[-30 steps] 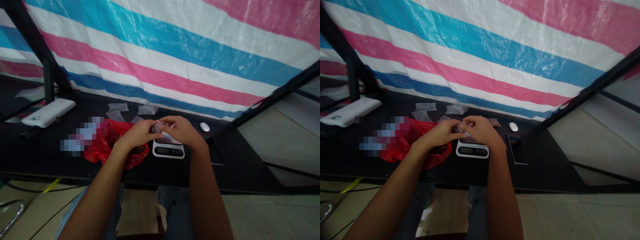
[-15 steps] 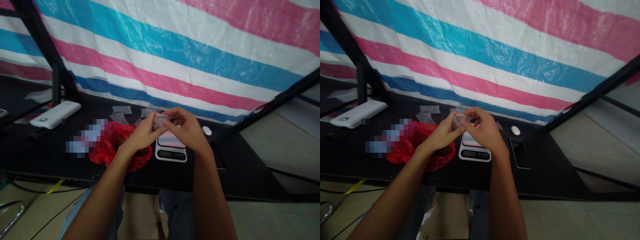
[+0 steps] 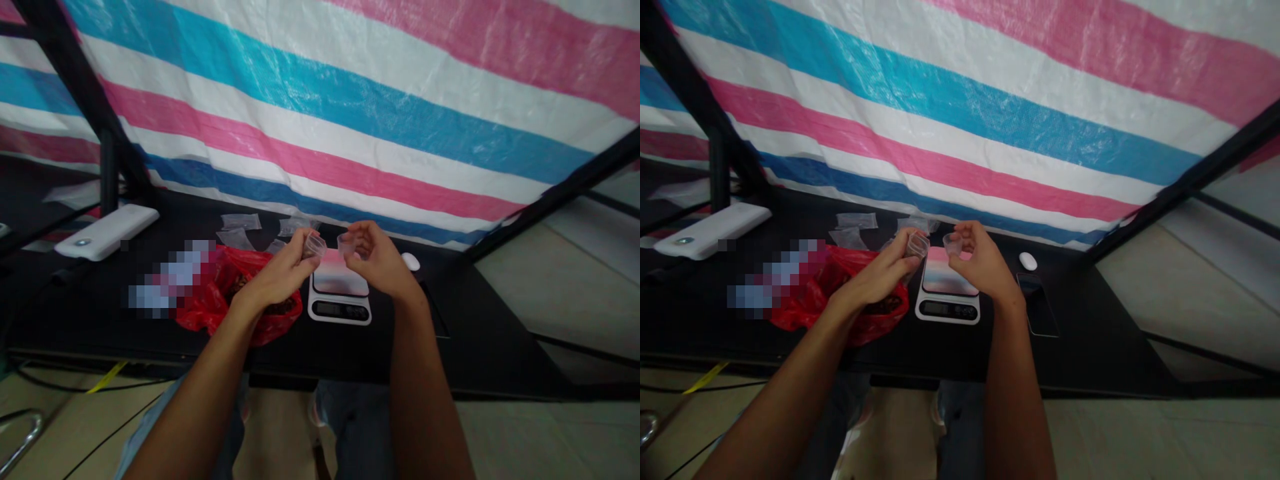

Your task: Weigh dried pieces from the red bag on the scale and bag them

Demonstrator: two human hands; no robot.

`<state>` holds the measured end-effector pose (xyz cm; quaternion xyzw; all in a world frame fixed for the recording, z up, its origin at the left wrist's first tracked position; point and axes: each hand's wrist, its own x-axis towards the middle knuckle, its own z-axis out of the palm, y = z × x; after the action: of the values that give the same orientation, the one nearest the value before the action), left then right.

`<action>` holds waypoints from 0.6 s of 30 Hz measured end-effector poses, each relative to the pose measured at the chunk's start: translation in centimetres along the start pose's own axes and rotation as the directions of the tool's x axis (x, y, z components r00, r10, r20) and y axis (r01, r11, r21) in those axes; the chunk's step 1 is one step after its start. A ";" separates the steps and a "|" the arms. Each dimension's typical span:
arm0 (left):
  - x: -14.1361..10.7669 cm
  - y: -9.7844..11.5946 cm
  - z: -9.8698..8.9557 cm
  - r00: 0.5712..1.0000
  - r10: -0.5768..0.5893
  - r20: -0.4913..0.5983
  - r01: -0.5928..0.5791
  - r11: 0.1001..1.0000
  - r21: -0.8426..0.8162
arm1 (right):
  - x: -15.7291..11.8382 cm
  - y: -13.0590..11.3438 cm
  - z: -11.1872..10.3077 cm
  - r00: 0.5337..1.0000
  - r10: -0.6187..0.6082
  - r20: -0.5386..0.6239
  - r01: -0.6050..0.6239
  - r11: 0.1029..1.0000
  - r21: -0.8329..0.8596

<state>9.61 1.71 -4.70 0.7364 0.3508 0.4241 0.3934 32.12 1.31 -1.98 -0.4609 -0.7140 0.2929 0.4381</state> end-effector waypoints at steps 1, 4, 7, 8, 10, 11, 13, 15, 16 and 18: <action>0.0 -0.2 0.0 1.000 -0.025 -0.004 0.025 0.998 -0.050 | 0.0 0.6 0.0 1.000 0.021 0.018 -0.020 0.997 -0.078; 0.3 -0.7 0.0 0.997 -0.075 -0.033 0.069 0.987 -0.145 | 0.0 1.9 -0.1 0.989 0.092 0.115 -0.054 0.953 -0.299; 0.5 -1.1 0.1 0.999 -0.049 -0.023 0.043 0.974 -0.222 | -0.1 2.0 -0.1 0.972 0.168 0.163 -0.096 0.922 -0.375; 0.5 -1.2 0.2 0.999 -0.046 -0.009 0.042 0.963 -0.266 | -0.2 1.7 -0.1 0.970 0.182 0.160 -0.109 0.919 -0.380; 0.6 -1.2 0.3 0.999 -0.052 0.004 0.050 0.939 -0.339 | -0.4 0.8 -0.3 0.977 0.166 0.134 -0.104 0.920 -0.378; 0.6 -1.1 0.3 0.998 -0.058 -0.002 0.054 0.933 -0.356 | -0.5 0.2 -0.5 0.983 0.140 0.118 -0.088 0.926 -0.367; 0.7 -0.7 0.3 0.997 -0.075 -0.024 0.061 0.927 -0.371 | -0.7 -1.2 -0.6 0.993 0.078 0.092 -0.044 0.944 -0.327; 0.8 -0.3 0.3 0.996 -0.086 -0.035 0.065 0.919 -0.389 | -0.8 -2.6 -0.6 0.996 0.036 0.083 -0.011 0.959 -0.284; 0.8 -0.1 0.3 0.995 -0.087 -0.039 0.063 0.911 -0.407 | -0.7 -3.2 -0.5 0.996 0.021 0.083 0.002 0.964 -0.265; 0.9 0.2 0.3 0.995 -0.092 -0.049 0.060 0.889 -0.454 | -0.5 -4.0 -0.2 0.996 -0.012 0.086 0.031 0.973 -0.227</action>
<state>10.26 2.32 -4.33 0.5955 0.2845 0.5035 0.5576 30.78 -0.75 1.27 -0.4877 -0.7656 0.2233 0.3552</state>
